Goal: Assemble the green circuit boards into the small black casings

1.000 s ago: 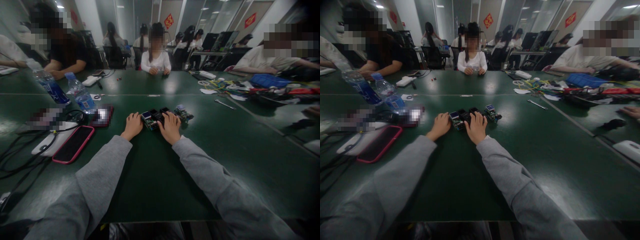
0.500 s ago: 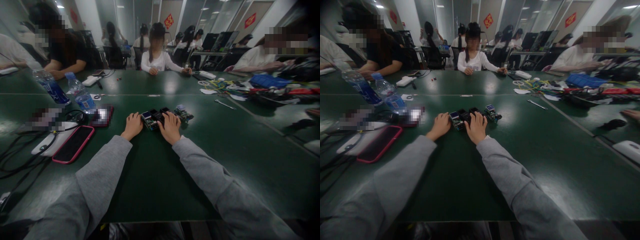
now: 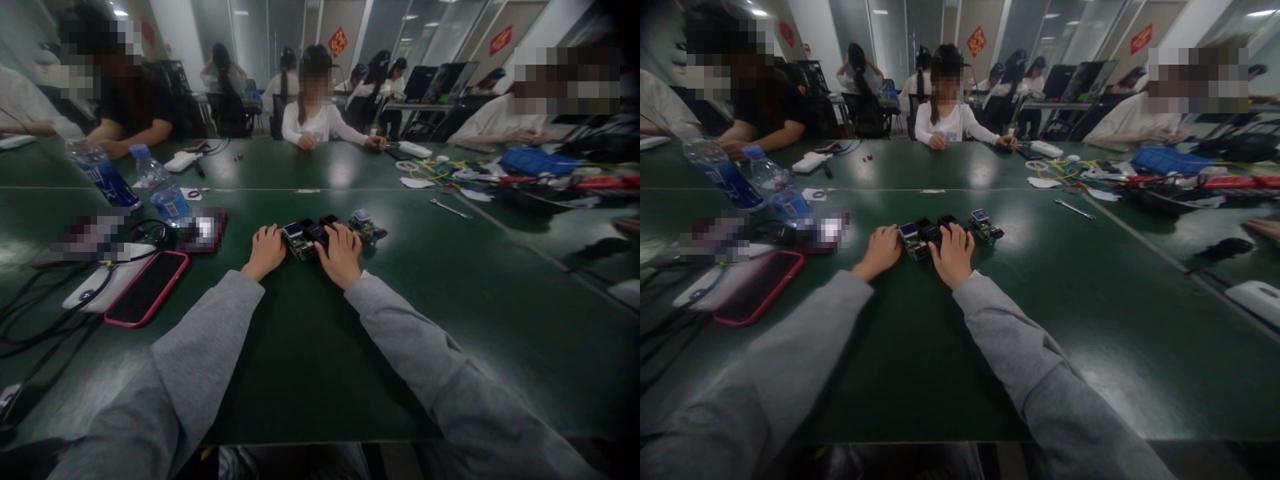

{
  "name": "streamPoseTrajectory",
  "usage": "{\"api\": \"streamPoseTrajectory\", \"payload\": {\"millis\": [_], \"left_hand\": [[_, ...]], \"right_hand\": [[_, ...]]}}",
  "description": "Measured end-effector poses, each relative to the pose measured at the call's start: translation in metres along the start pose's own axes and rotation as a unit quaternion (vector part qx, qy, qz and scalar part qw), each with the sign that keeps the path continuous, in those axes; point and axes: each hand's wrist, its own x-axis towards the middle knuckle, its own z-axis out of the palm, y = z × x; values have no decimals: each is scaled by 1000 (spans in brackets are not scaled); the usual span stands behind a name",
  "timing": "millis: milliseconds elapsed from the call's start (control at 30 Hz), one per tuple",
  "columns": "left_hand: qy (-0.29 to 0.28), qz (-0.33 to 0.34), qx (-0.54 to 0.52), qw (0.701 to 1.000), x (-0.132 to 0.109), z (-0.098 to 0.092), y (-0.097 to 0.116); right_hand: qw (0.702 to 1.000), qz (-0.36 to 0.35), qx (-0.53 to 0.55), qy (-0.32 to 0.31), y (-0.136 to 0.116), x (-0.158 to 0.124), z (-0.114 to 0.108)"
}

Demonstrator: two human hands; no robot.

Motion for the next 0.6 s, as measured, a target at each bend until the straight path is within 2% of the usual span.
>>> {"api": "streamPoseTrajectory", "payload": {"millis": [600], "left_hand": [[3,0,-1,1000,1,2,-1]], "right_hand": [[1000,-4,-9,-2,0,-1,0]]}}
